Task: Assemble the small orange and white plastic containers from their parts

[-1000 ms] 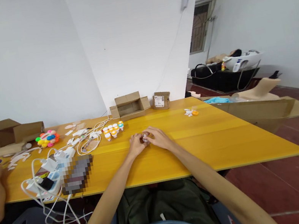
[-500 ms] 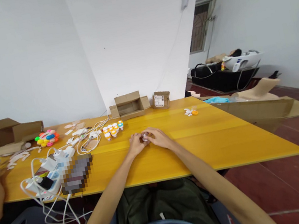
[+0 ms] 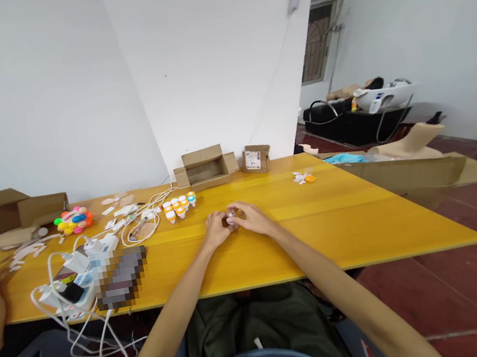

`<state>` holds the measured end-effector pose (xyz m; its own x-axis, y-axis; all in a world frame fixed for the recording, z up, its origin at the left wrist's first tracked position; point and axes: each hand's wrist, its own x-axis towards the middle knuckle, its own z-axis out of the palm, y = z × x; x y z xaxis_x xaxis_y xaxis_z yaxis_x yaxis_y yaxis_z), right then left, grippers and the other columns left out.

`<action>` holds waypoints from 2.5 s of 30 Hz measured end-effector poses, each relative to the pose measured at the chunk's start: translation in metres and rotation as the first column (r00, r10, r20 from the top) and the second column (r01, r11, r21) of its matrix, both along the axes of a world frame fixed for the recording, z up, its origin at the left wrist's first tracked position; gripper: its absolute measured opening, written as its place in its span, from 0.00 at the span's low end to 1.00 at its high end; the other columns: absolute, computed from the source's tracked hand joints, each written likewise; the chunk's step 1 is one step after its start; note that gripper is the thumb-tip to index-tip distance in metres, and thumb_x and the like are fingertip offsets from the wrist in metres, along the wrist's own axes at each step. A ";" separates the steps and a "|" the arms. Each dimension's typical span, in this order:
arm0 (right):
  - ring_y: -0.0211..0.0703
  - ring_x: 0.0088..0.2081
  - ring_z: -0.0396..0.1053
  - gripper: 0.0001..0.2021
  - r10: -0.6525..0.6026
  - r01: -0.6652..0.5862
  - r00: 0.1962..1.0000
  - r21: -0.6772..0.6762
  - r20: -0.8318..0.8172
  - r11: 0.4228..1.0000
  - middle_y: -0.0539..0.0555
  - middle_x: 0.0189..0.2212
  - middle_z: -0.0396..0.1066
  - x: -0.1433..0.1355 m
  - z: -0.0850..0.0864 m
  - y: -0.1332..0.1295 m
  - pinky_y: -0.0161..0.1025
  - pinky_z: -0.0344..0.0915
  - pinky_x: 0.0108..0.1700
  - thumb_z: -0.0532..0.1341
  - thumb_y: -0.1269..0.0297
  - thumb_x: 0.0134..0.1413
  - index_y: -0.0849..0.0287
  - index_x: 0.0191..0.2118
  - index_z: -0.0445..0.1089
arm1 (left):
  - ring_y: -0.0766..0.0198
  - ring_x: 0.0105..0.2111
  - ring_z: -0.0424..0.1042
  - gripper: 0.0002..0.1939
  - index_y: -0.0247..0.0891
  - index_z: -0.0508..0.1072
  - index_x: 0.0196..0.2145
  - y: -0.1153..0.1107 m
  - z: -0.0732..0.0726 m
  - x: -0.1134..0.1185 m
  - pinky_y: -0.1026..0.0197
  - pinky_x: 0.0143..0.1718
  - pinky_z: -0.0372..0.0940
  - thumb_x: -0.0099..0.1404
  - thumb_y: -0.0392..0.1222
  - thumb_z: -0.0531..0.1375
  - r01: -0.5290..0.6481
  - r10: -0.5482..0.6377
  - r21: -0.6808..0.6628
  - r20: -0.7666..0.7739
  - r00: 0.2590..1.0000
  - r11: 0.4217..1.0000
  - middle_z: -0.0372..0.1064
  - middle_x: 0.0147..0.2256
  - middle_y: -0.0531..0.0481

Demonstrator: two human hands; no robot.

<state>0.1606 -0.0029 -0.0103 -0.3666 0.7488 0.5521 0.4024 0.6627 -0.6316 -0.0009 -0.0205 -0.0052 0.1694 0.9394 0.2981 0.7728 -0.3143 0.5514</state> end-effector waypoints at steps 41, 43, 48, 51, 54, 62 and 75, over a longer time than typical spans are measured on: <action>0.45 0.41 0.73 0.10 0.022 -0.017 0.998 0.080 -0.056 0.997 0.54 0.38 0.76 -0.003 -0.006 0.003 0.42 0.70 0.47 0.63 0.63 0.56 0.54 0.44 0.75 | 0.54 0.44 0.71 0.14 0.42 0.79 0.42 0.001 -0.001 -0.001 0.56 0.47 0.64 0.56 0.43 0.67 -0.001 0.001 -0.012 -0.032 0.999 1.000 0.75 0.40 0.49; 0.45 0.40 0.73 0.10 0.008 -0.004 0.999 0.078 -0.051 0.997 0.53 0.37 0.76 -0.003 -0.005 0.003 0.42 0.70 0.46 0.64 0.62 0.56 0.54 0.44 0.75 | 0.54 0.44 0.71 0.13 0.42 0.79 0.41 0.002 -0.002 -0.001 0.56 0.47 0.64 0.56 0.43 0.66 0.007 -0.007 -0.005 -0.031 1.000 1.000 0.75 0.39 0.49; 0.45 0.43 0.73 0.11 0.027 -0.022 0.998 0.076 -0.065 0.997 0.54 0.41 0.76 -0.004 -0.007 0.004 0.43 0.70 0.48 0.63 0.64 0.56 0.54 0.45 0.74 | 0.53 0.44 0.71 0.15 0.41 0.79 0.43 0.001 0.000 -0.001 0.55 0.47 0.64 0.56 0.43 0.66 0.006 -0.006 -0.014 -0.028 1.000 1.000 0.75 0.40 0.48; 0.45 0.43 0.73 0.12 0.029 -0.024 0.998 0.082 -0.063 0.996 0.54 0.41 0.77 -0.005 -0.008 0.005 0.43 0.70 0.49 0.63 0.65 0.55 0.54 0.46 0.75 | 0.53 0.45 0.71 0.15 0.42 0.79 0.43 0.000 0.002 -0.001 0.55 0.48 0.64 0.56 0.43 0.66 -0.002 0.002 -0.019 -0.029 1.000 1.000 0.75 0.40 0.48; 0.45 0.42 0.73 0.11 0.008 -0.004 0.998 0.082 -0.056 0.997 0.54 0.40 0.77 -0.004 -0.008 0.005 0.44 0.70 0.48 0.64 0.63 0.56 0.53 0.45 0.75 | 0.54 0.45 0.71 0.14 0.41 0.79 0.41 -0.001 0.003 0.000 0.56 0.48 0.64 0.56 0.42 0.66 -0.003 0.002 -0.022 -0.035 0.999 1.000 0.75 0.40 0.48; 0.46 0.43 0.73 0.12 0.027 -0.024 0.999 0.065 -0.039 0.998 0.54 0.42 0.76 -0.003 -0.006 0.003 0.44 0.69 0.49 0.64 0.64 0.55 0.54 0.46 0.75 | 0.53 0.45 0.71 0.15 0.43 0.79 0.43 0.000 0.001 0.000 0.55 0.48 0.64 0.56 0.43 0.66 -0.001 0.001 -0.015 -0.019 1.000 1.000 0.75 0.41 0.49; 0.46 0.44 0.73 0.12 0.019 -0.017 0.999 0.053 -0.033 0.998 0.55 0.42 0.76 -0.003 -0.005 0.001 0.44 0.69 0.50 0.64 0.64 0.54 0.54 0.46 0.74 | 0.54 0.44 0.71 0.14 0.43 0.79 0.42 -0.001 0.003 0.000 0.55 0.49 0.63 0.56 0.42 0.66 -0.003 0.002 -0.017 -0.037 0.999 1.000 0.75 0.39 0.49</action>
